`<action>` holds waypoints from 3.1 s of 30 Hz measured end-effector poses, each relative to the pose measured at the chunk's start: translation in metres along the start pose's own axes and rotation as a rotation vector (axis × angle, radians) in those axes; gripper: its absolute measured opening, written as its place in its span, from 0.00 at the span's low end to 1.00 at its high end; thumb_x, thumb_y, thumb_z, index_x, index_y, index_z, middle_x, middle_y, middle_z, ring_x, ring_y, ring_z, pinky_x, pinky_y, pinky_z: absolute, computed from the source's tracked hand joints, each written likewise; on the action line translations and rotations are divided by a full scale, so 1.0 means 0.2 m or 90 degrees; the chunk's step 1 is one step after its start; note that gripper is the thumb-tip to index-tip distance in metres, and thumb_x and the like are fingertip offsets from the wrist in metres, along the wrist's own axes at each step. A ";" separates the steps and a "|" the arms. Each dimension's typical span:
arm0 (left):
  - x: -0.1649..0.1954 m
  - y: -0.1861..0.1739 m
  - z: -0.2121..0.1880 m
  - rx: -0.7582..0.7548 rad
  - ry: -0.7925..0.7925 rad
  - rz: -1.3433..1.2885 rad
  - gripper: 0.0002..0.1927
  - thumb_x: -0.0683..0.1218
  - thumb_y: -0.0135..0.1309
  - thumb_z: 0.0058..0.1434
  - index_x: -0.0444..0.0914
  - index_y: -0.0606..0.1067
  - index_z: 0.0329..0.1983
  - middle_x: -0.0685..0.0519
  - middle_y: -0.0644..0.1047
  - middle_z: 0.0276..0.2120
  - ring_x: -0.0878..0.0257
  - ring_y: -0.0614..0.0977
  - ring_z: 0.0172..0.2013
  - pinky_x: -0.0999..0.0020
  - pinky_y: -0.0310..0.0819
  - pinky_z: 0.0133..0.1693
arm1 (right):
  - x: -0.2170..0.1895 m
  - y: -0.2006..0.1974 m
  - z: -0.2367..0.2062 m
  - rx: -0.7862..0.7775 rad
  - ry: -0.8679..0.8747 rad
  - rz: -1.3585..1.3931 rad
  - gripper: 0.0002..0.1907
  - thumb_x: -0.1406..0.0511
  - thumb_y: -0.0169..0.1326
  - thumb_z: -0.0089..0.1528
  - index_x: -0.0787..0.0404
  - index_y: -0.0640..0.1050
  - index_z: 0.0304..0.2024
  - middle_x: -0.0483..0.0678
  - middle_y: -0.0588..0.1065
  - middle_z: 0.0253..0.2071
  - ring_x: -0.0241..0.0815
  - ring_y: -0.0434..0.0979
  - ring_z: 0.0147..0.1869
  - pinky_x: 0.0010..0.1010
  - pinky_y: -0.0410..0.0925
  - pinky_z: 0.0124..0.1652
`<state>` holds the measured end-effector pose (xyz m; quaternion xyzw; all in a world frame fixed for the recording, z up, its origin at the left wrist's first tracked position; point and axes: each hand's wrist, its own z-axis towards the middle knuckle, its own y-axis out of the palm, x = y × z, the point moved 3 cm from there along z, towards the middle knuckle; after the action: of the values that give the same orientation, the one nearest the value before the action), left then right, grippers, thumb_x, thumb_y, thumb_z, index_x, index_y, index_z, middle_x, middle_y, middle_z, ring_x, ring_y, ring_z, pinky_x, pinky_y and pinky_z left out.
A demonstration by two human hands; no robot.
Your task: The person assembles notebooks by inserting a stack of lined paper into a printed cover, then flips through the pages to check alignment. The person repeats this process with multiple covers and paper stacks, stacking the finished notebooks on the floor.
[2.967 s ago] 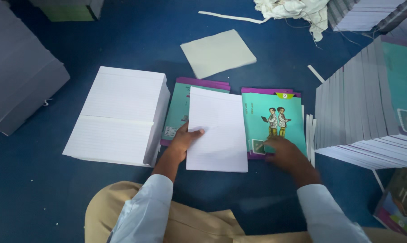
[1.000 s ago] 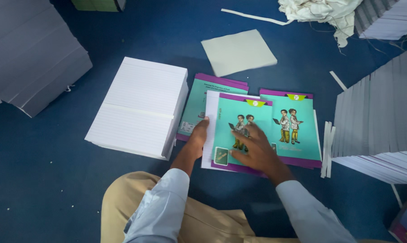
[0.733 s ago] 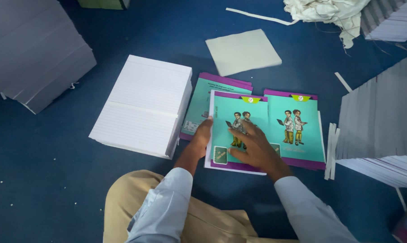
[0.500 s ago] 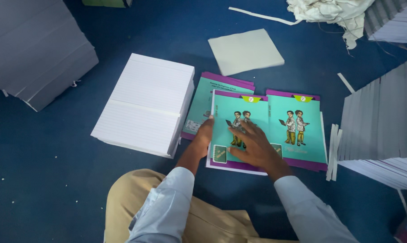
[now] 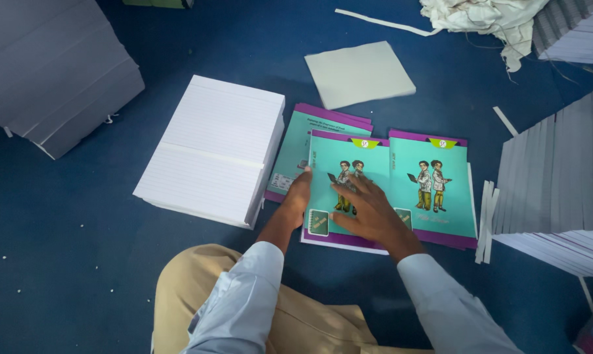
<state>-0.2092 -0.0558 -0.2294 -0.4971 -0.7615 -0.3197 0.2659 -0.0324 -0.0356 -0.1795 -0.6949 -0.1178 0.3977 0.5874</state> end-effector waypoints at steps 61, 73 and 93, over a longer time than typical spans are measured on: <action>0.09 0.28 -0.18 -0.181 0.311 0.071 0.30 0.48 0.59 0.62 0.42 0.69 0.68 0.47 0.79 0.55 0.59 0.81 0.53 0.63 0.79 0.52 | 0.44 -0.16 -0.42 0.138 0.405 0.976 0.44 0.60 0.63 0.53 0.69 0.62 0.69 0.63 0.71 0.60 0.58 0.75 0.62 0.51 0.71 0.56; 0.12 0.31 -0.23 -0.176 0.288 0.081 0.34 0.50 0.60 0.59 0.40 0.66 0.69 0.43 0.78 0.55 0.54 0.81 0.53 0.60 0.80 0.52 | 0.38 -0.17 -0.42 0.157 0.424 0.915 0.49 0.60 0.66 0.48 0.65 0.61 0.68 0.64 0.72 0.59 0.61 0.74 0.63 0.55 0.72 0.57; -0.09 0.24 -0.07 -0.080 0.204 0.326 0.30 0.62 0.52 0.72 0.31 0.80 0.57 0.28 0.83 0.43 0.39 0.84 0.39 0.61 0.76 0.28 | 0.62 -0.13 -0.54 0.299 0.572 0.898 0.44 0.63 0.62 0.54 0.63 0.60 0.71 0.64 0.71 0.62 0.64 0.71 0.66 0.53 0.69 0.61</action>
<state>-0.1564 -0.0613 -0.2224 -0.6314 -0.5389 -0.3632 0.4231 0.1310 -0.0283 -0.2075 -0.5580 0.6685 0.3707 0.3229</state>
